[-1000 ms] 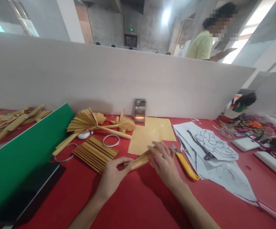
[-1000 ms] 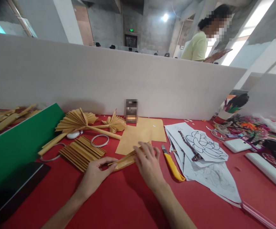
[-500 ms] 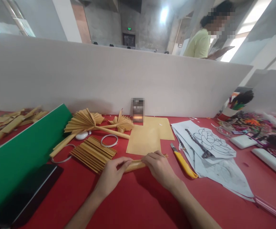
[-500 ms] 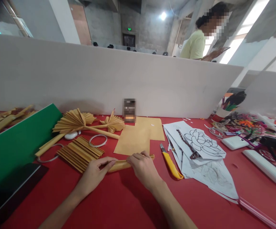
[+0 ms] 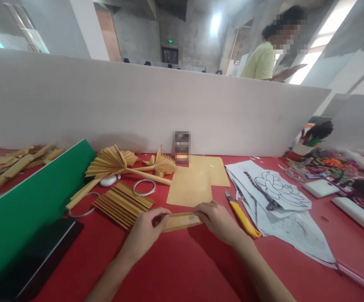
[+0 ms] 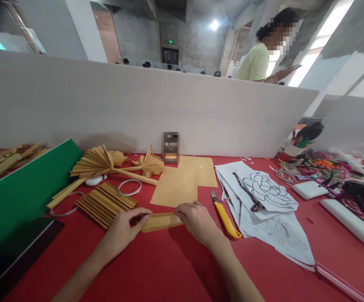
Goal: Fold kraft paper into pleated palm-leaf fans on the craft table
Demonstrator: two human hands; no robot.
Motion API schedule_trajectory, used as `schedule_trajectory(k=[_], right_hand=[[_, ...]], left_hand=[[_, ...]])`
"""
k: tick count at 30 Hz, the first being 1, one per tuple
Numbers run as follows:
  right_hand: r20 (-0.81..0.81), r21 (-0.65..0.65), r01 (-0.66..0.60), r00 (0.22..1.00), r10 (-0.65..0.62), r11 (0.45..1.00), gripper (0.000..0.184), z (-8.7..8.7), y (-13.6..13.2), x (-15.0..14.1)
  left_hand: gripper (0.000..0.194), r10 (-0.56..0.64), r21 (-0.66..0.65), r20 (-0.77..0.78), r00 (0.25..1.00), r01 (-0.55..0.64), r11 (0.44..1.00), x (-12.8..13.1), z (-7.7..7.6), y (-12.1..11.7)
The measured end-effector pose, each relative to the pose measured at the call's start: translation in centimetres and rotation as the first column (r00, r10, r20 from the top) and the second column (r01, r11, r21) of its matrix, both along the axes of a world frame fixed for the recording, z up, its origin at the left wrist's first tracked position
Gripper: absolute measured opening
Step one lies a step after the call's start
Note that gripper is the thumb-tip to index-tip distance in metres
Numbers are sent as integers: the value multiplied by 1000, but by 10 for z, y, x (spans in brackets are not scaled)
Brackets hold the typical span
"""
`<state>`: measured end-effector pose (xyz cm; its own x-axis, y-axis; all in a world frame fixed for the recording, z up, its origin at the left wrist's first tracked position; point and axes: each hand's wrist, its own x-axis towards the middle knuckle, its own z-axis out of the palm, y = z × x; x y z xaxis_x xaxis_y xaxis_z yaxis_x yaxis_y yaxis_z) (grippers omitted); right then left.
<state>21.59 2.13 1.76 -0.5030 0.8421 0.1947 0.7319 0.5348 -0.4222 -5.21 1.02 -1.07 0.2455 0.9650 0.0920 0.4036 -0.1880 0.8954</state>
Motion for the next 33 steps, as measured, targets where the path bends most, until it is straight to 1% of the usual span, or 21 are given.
schedule_trajectory(k=[1,2,3,4,6,8,11,13,15,16,18,21,23,25,27,28,29,30,31,32,33], right_hand=[[5,-21,-6,1000,6,1000,21,0,0,-1],[8,-28,-17,1000,17,999,21,0,0,-2],[12,-20,-31,999,31,999,20,-1,1,-3],[21,0,-47,999,47,999,20,-3,2,-3],[73,66,-88,994,83,994,20,-8,3,-4],[161,146,-140,980,116,979,18,-14,3,-1],[289,251,-230,945,154,940,16,-20,0,4],[345,289,-278,923,171,916,15,-21,-5,6],[390,309,-295,907,163,904,13,-21,-12,5],[411,319,-291,900,145,902,13,-20,-16,3],[447,338,-263,890,92,904,14,-18,-22,-4],[430,341,-211,901,47,916,15,-20,-26,-14],[374,330,-205,925,72,921,18,-23,-24,-20],[293,318,-206,950,111,926,19,-28,-21,-24],[128,270,-135,986,104,953,14,-30,-18,-26],[1,211,-75,997,76,975,14,-29,-17,-28],[-146,119,-11,989,29,993,16,-28,-17,-29],[-294,3,39,955,-36,999,18,-25,-17,-30],[-425,-123,58,899,-106,991,21,-22,-18,-31],[-528,-240,47,832,-171,970,24,-20,-18,-33],[-605,-335,19,762,-230,942,27,-17,-19,-34]], left_hand=[[23,-3,129,-109,994,17,991,2,0,-1],[23,-1,234,-203,979,49,971,4,0,-3],[24,-9,295,-273,962,93,951,7,-1,-4],[26,-25,317,-320,947,132,939,8,-2,-5],[28,-61,309,-375,925,187,932,10,-3,-6],[28,-87,312,-423,902,235,920,9,-5,-6],[26,-86,367,-534,841,322,873,4,-4,-6],[25,-88,387,-607,790,390,836,2,-1,-6],[20,-103,383,-645,757,436,814,1,2,-7],[19,-112,377,-646,755,444,813,1,3,-7],[19,-128,370,-618,776,431,823,1,5,-7],[24,-144,367,-522,841,373,852,3,3,-7],[26,-153,351,-437,887,324,879,5,2,-6],[26,-167,289,-316,934,262,921,7,1,-6],[20,-147,182,-130,980,170,968,9,2,-5],[19,-118,105,-7,993,118,987,10,4,-5],[23,-73,14,142,987,72,997,12,5,-5],[30,-19,-81,309,951,47,996,13,7,-5],[37,35,-168,475,879,52,984,15,8,-5],[42,82,-235,618,782,84,968,16,9,-4],[46,115,-275,726,678,132,952,18,8,-4]])
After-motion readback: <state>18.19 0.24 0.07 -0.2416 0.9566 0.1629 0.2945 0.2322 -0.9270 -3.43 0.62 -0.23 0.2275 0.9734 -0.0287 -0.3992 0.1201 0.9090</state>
